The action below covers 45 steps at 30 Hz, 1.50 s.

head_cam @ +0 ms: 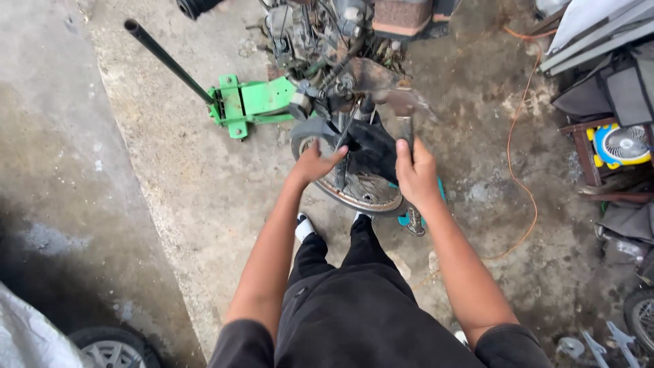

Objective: Repairing a motorcycle by adjusting the front fender and fork assembly using a hammer and wrench

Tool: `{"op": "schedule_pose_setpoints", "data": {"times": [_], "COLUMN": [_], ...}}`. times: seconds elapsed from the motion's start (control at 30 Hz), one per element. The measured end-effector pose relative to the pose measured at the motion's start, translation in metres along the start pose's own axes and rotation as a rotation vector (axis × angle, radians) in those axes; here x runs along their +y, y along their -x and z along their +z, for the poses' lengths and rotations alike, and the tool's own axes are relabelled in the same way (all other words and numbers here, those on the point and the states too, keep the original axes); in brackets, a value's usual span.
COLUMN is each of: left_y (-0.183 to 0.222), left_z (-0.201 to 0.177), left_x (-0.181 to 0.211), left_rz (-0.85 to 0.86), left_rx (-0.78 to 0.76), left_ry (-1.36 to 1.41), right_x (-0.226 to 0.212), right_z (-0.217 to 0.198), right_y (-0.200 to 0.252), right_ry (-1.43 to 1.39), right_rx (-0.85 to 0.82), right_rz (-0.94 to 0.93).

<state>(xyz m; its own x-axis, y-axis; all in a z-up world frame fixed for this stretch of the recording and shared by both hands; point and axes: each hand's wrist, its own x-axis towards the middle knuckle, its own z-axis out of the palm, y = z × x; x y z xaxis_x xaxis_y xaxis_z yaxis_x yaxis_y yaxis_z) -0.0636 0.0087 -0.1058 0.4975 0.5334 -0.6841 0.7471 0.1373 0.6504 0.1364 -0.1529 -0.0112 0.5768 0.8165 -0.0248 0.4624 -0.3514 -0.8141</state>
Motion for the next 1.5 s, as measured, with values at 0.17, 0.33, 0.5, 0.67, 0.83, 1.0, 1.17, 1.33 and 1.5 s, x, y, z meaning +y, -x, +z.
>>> {"op": "schedule_pose_setpoints", "data": {"times": [0.17,0.33,0.5,0.67,0.83,1.0,1.17,1.33,1.5], "left_y": [-0.115,-0.127,-0.103,-0.094,0.017,-0.005,0.027,0.021,-0.017], "left_z": [0.058,0.071,0.08,0.074,0.023,0.036,0.093,0.119,0.105], "left_x": [-0.025,-0.051,-0.032,-0.012,0.083,0.063,-0.005,-0.096,-0.194], "left_rz": [0.043,-0.03,-0.07,-0.15,-0.314,-0.299,-0.3,-0.352,-0.371], "left_rx": [-0.067,0.024,0.273,0.273,0.228,0.372,0.31,0.39,0.521], "left_ry": [-0.082,0.132,-0.271,-0.404,-0.361,-0.251,-0.058,0.028,0.08], "right_x": [0.038,0.038,0.034,0.044,-0.059,0.06,0.069,0.019,0.107], "right_z": [-0.008,0.004,0.024,0.045,-0.018,0.038,0.006,-0.081,-0.088], "right_y": [0.027,0.024,-0.006,-0.054,-0.051,-0.052,0.011,0.02,0.038], "right_ry": [-0.145,0.148,0.338,0.571,0.433,0.389,0.497,0.307,0.157], "right_rx": [0.035,-0.181,-0.254,-0.476,-0.262,0.039,-0.434,-0.242,-0.213], "right_rz": [0.128,0.164,-0.031,-0.069,-0.27,-0.541,-0.022,0.026,0.114]}}
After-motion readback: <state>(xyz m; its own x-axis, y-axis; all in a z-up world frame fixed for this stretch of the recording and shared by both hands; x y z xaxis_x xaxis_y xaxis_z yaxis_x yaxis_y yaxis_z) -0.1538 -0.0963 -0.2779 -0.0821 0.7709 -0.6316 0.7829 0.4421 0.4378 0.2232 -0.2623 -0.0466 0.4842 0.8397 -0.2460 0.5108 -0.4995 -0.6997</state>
